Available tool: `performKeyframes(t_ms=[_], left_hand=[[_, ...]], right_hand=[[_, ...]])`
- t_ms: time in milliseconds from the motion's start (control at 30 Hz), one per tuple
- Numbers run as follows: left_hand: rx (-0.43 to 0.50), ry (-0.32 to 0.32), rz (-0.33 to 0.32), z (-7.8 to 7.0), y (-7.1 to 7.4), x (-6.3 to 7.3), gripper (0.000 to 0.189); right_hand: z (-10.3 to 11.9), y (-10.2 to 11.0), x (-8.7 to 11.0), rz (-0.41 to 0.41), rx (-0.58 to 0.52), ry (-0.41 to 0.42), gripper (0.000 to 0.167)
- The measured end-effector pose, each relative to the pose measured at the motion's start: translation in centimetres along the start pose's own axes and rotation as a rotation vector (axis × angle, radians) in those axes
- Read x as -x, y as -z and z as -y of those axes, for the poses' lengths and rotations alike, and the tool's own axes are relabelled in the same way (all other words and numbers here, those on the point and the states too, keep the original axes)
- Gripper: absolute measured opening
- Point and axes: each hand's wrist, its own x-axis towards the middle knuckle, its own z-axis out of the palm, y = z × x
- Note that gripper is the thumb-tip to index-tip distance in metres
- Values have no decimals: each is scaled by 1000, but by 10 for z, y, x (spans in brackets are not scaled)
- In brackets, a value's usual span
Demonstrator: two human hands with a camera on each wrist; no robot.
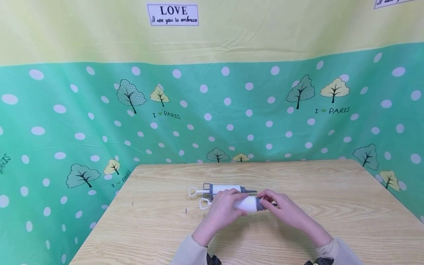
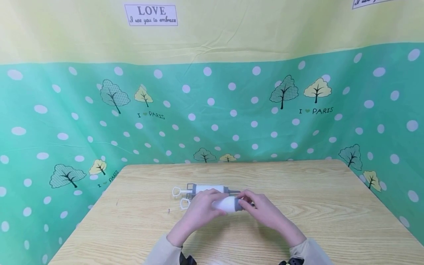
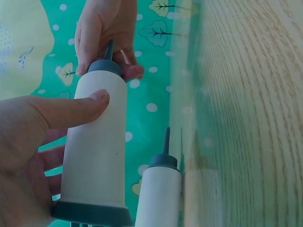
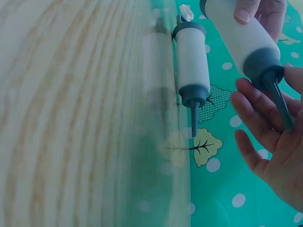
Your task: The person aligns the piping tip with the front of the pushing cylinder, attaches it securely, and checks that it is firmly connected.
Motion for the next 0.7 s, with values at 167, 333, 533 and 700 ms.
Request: performKeyframes(t_ms=[167, 333, 533, 700], left_hand=[[-2, -5, 15, 0, -1, 0, 49], [3, 1, 30, 1, -1, 1, 49], [8, 8, 22, 3, -2, 1, 51], [8, 3, 19, 4, -1, 1, 52]], right_hand=[[-2, -1, -1, 18, -17, -10, 23], [-2, -1, -1, 40, -12, -26, 25], [-3, -1, -1, 30, -2, -33, 28], [-2, -1, 0, -16, 18, -2, 37]])
